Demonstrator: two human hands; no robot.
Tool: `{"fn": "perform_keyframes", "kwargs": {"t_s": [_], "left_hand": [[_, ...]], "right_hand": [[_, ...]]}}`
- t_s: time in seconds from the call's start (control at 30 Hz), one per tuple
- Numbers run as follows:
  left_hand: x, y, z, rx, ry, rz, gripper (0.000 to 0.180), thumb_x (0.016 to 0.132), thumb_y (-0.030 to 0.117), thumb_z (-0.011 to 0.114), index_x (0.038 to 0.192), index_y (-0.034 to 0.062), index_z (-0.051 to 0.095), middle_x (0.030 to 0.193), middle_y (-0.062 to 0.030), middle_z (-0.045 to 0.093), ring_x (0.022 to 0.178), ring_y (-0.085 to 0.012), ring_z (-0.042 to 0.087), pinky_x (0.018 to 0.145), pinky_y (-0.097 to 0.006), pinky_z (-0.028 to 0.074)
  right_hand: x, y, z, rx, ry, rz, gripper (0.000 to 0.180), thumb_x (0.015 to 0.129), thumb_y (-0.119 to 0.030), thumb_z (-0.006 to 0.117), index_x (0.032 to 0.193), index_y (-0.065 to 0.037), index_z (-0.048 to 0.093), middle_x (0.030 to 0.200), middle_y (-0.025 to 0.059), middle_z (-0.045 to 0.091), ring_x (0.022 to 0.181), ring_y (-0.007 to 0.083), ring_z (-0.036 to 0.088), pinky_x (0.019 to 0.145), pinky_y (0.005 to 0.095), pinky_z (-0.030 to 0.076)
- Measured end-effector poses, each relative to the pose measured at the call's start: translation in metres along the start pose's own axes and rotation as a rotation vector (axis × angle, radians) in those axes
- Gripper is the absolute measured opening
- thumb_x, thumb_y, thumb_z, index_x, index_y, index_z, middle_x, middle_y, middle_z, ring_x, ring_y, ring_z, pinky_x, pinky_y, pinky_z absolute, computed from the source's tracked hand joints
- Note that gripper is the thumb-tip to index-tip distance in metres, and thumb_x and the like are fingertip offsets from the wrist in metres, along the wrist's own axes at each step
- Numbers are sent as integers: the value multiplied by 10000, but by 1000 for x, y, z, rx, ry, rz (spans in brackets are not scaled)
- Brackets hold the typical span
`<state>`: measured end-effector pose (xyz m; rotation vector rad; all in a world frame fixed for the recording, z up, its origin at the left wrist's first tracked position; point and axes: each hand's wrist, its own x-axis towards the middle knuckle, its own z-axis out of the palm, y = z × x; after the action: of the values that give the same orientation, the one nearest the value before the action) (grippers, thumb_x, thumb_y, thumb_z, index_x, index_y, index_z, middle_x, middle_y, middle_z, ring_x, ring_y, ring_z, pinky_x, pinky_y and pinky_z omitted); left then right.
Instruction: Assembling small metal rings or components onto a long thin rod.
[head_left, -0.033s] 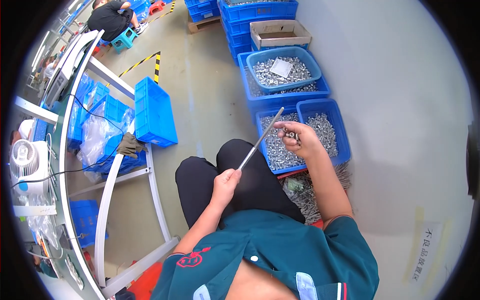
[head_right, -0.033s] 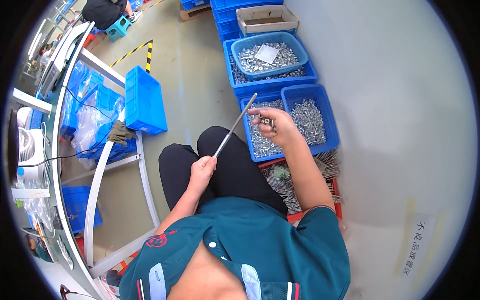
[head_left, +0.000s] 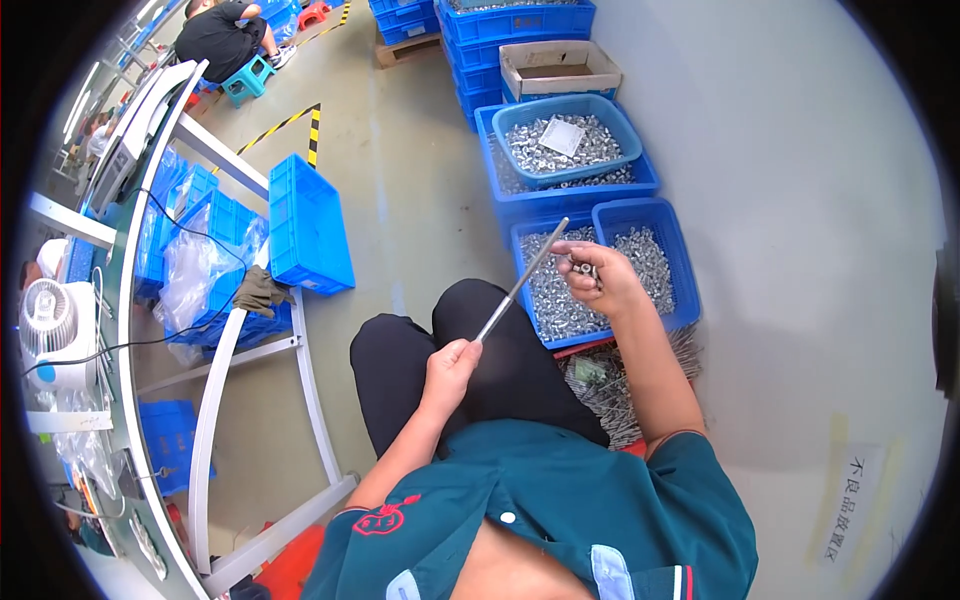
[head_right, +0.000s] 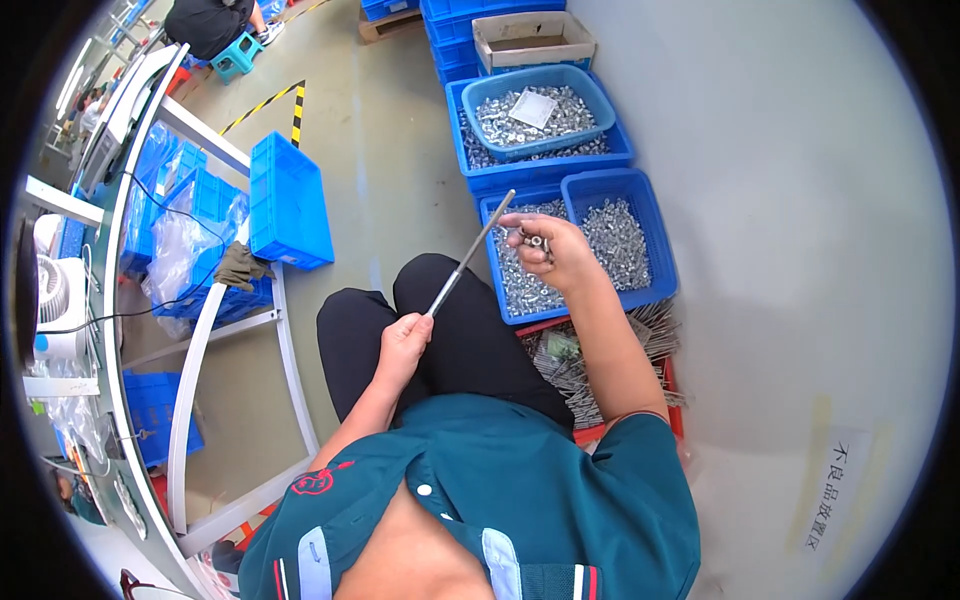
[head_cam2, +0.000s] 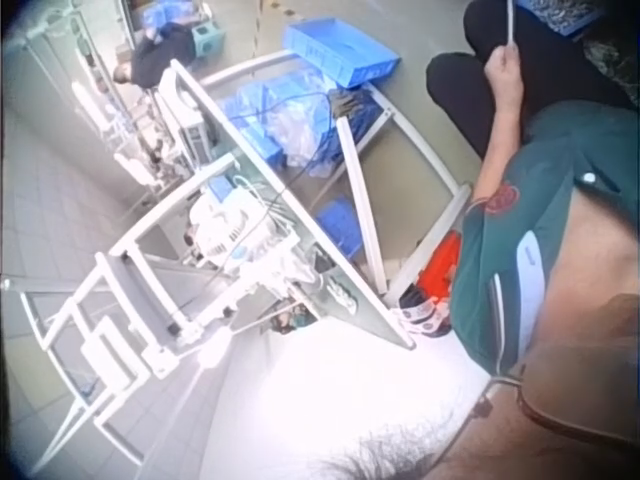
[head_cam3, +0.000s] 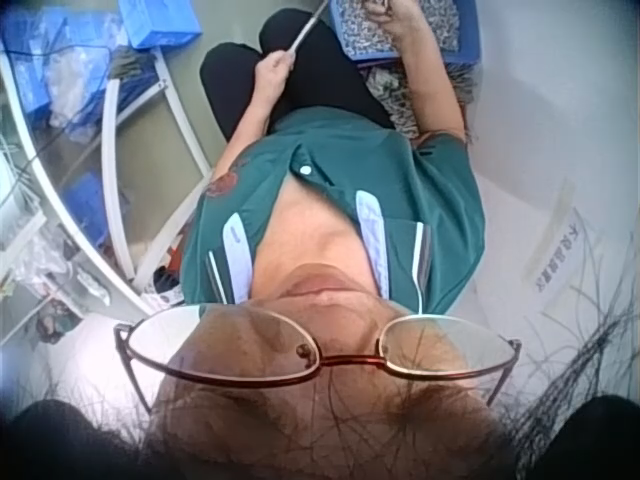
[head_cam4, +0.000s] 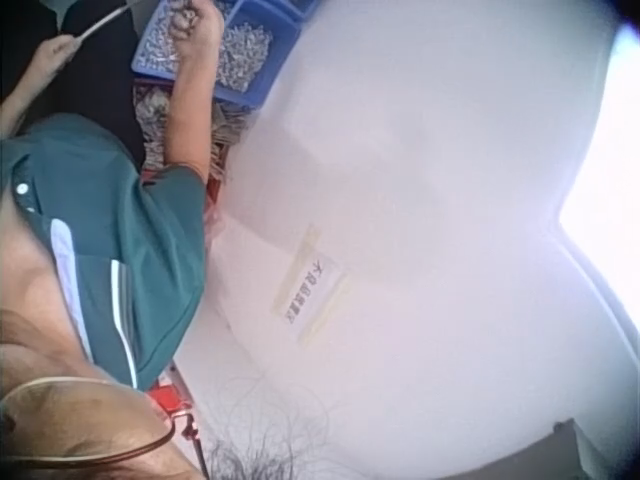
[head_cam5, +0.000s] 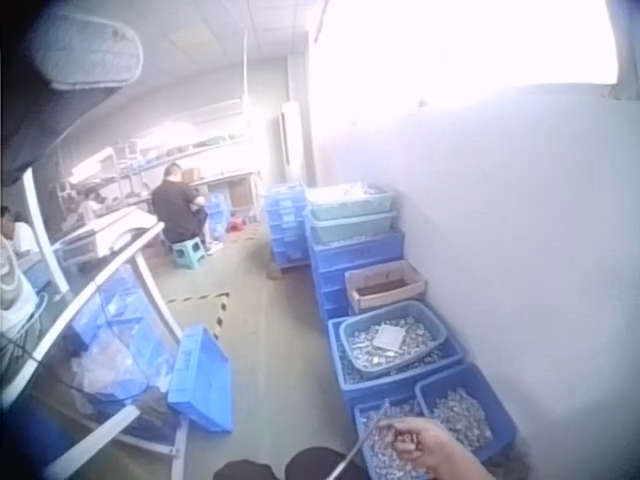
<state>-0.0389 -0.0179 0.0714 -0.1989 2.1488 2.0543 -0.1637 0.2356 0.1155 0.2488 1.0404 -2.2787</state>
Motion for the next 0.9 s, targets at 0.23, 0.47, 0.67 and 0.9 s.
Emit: {"fn": "perform_keyframes", "kwargs": {"t_s": [0.23,0.47,0.67,0.9], "left_hand": [[-10,-1,-6,71,-19,-7,351,888,196,545,594,40,433,549,49,372,535,-37,316,464,-232,271],[-12,-8,-8,104,-62,1,351,893,214,544,603,49,435,554,53,358,536,-35,304,466,-228,263],[-10,-6,-7,113,-77,22,343,899,235,537,617,51,467,566,56,375,540,-33,318,480,-216,267],[-10,-5,-8,117,-51,36,343,897,223,538,612,49,462,566,54,377,539,-36,319,480,-219,273]], "right_hand": [[7,7,-20,286,-236,-58,214,927,-189,458,1013,-11,539,716,43,532,435,33,366,346,149,260],[7,4,-8,511,-300,29,280,948,-264,411,1016,-42,568,617,0,436,411,41,325,341,159,251],[8,7,-9,408,-272,78,283,944,-253,419,999,-25,577,591,-7,413,410,42,323,339,161,249],[3,-1,-3,481,-253,7,271,943,-250,422,1014,-29,564,593,-5,417,417,48,331,347,171,252]]}}
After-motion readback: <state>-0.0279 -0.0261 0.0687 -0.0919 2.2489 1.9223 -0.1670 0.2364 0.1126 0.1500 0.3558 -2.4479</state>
